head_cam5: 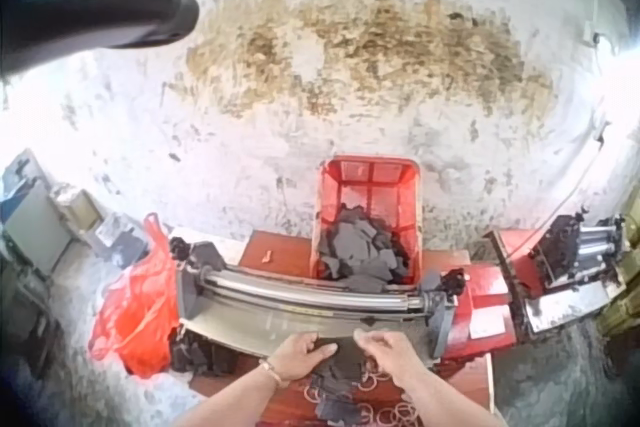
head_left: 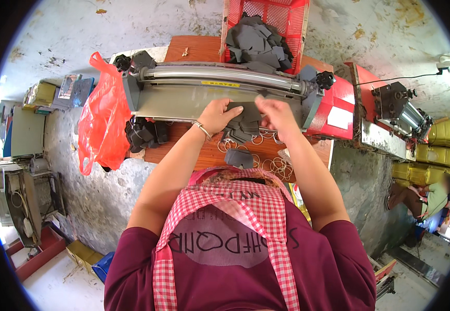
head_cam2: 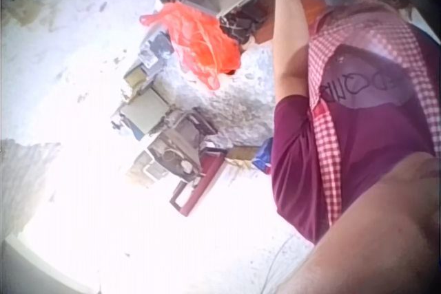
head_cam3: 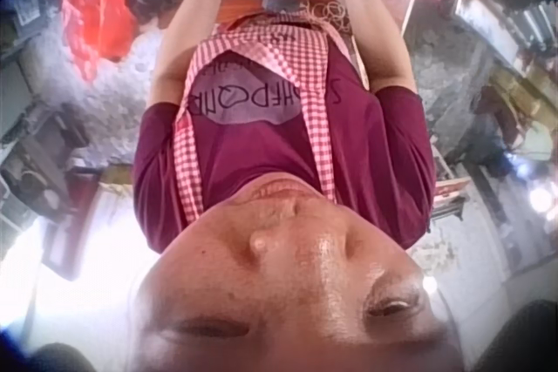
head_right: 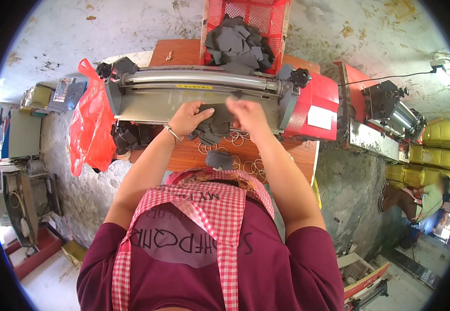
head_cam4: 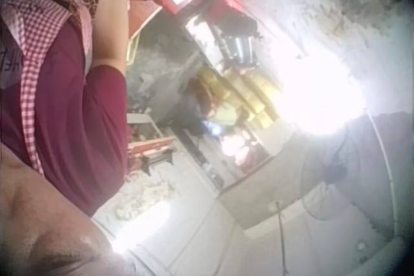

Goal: Applying adhesive or coating to small grey shoe component pieces using a roller machine.

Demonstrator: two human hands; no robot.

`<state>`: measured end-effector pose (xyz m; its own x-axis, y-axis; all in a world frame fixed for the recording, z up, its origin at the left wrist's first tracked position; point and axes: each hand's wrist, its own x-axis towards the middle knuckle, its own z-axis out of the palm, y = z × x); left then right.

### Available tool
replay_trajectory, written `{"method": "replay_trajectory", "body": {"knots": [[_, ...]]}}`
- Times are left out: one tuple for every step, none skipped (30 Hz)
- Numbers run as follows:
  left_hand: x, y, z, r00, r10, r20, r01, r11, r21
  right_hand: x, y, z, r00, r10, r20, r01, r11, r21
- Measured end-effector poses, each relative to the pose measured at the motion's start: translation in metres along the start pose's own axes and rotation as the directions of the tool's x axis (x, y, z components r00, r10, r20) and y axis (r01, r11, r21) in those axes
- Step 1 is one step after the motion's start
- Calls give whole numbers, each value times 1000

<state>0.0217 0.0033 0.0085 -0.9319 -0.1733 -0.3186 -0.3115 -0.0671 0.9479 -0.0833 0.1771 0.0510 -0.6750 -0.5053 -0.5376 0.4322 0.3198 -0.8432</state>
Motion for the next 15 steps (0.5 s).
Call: {"method": "replay_trajectory", "body": {"knots": [[4, -6, -4, 999, 17, -32, -11, 984, 179, 3, 5, 0, 1000, 1, 4, -1, 1000, -3], [4, 1, -3, 998, 39, -50, -19, 935, 355, 7, 11, -3, 997, -68, 39, 70, 994, -79], [2, 7, 0, 998, 38, -45, -20, 935, 355, 11, 15, -8, 988, -132, 79, 143, 978, -152], [-1, 13, 4, 1000, -16, -13, 17, 993, 121, 18, 15, -14, 998, -37, 54, 37, 999, 1], [-6, 21, 7, 998, -62, 26, 65, 991, -119, 23, 16, -17, 998, -36, 53, 36, 999, 2], [-7, 20, 7, 998, -62, 27, 65, 991, -119, 28, 18, -20, 998, 15, -56, -1, 972, 235], [-7, 17, 7, 999, -41, 33, 46, 985, -168, 31, 20, -21, 985, 90, -150, -12, 890, 457], [-7, 14, 6, 999, -21, 30, 27, 976, -218, 28, 18, -15, 975, 90, -204, 24, 869, 494], [-7, 10, 4, 999, -23, 26, 28, 975, -220, 21, 13, -11, 975, 92, -201, 20, 871, 492], [-4, 8, 1, 1000, 5, -2, -5, 998, -56, 13, 9, -6, 994, 23, -106, 12, 947, 321], [-2, 7, 0, 999, 38, -23, -35, 993, 112, 7, 7, -4, 1000, -29, -1, 29, 990, 140], [-1, 7, 0, 999, 38, -25, -35, 993, 111, 4, 9, -2, 990, -103, 98, 101, 995, 25], [0, 6, 0, 998, 46, -48, -36, 978, 206, 7, 11, -3, 990, -103, 100, 101, 995, 23], [1, 7, 0, 996, 57, -66, -34, 953, 301, 11, 15, -5, 986, -130, 109, 133, 991, -25], [1, 9, 1, 996, 57, -64, -35, 953, 302, 15, 18, -7, 980, -157, 119, 166, 983, -72]]}}
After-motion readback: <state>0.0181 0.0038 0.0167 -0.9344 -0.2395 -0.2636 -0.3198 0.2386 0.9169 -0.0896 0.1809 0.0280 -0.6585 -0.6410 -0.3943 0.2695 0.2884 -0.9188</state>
